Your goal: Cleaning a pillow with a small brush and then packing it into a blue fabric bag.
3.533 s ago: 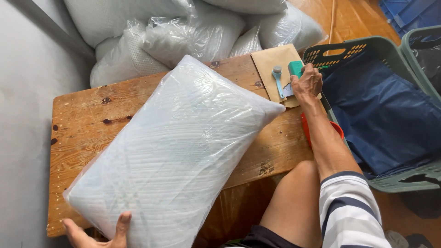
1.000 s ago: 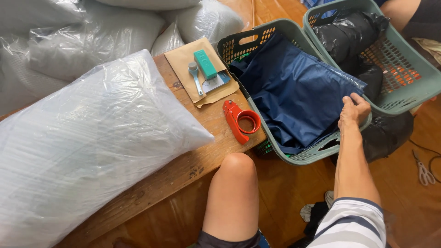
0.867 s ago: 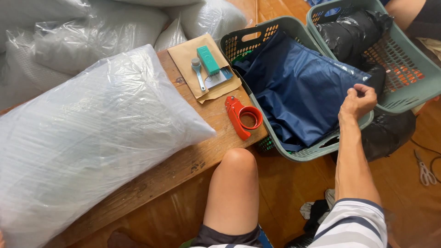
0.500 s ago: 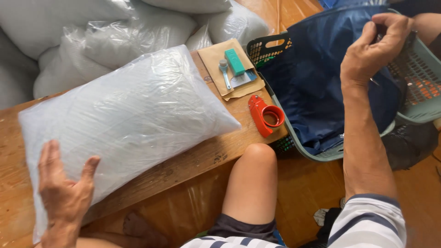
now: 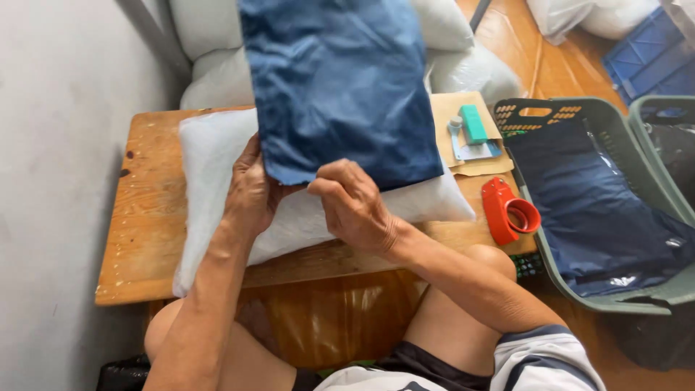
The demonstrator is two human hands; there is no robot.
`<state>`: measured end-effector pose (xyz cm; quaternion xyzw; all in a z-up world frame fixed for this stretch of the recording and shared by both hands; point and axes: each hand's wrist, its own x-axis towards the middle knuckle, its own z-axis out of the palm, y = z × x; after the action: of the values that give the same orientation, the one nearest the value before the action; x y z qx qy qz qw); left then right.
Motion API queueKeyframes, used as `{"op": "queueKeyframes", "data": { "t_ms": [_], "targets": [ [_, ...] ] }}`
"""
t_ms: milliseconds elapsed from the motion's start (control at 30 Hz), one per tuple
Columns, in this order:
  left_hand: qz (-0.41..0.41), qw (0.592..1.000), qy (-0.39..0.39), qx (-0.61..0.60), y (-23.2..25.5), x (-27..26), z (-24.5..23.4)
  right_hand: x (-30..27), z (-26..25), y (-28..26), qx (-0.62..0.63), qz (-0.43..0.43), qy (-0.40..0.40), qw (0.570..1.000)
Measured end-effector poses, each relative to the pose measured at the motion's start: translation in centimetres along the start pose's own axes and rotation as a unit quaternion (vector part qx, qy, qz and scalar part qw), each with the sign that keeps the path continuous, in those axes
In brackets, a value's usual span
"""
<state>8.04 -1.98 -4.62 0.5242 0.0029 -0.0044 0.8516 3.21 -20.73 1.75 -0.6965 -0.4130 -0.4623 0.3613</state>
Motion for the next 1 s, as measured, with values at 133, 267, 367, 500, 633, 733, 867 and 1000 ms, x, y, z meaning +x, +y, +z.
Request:
{"op": "queueKeyframes", "data": {
  "t_ms": [133, 267, 367, 500, 633, 733, 867, 1000],
  "targets": [
    [0.021, 0.998, 0.064, 0.013, 2.5, -2.2, 1.3, -4.0, 3.3, -1.4, 0.119, 0.118, -0.082, 0.982],
    [0.045, 0.994, 0.098, 0.011, 2.9, -3.4, 2.3, -1.4, 2.2, -1.7, 0.128, 0.113, -0.175, 0.970],
    [0.100, 0.986, 0.087, 0.103, 2.1, -3.7, 2.3, -1.6, 2.4, -1.7, 0.084, 0.156, -0.179, 0.968],
    [0.118, 0.970, 0.047, 0.206, -0.4, -2.8, 0.5, -2.7, 2.8, -1.4, 0.023, 0.195, -0.172, 0.965],
    [0.116, 0.973, 0.064, 0.189, -1.3, -2.4, -0.2, -3.3, 3.0, -0.9, -0.013, 0.206, -0.184, 0.961],
    [0.115, 0.973, 0.073, 0.187, -2.7, -2.0, -1.8, -3.7, 2.8, -0.1, -0.041, 0.192, -0.197, 0.961],
    [0.099, 0.973, 0.081, 0.192, -0.2, -4.0, 0.9, -2.2, 1.7, -0.6, 0.001, 0.201, -0.216, 0.955],
    [0.097, 0.957, 0.060, 0.267, -3.9, -2.6, -2.2, -3.7, 2.3, -0.5, -0.070, 0.167, -0.208, 0.961]
  ]
}}
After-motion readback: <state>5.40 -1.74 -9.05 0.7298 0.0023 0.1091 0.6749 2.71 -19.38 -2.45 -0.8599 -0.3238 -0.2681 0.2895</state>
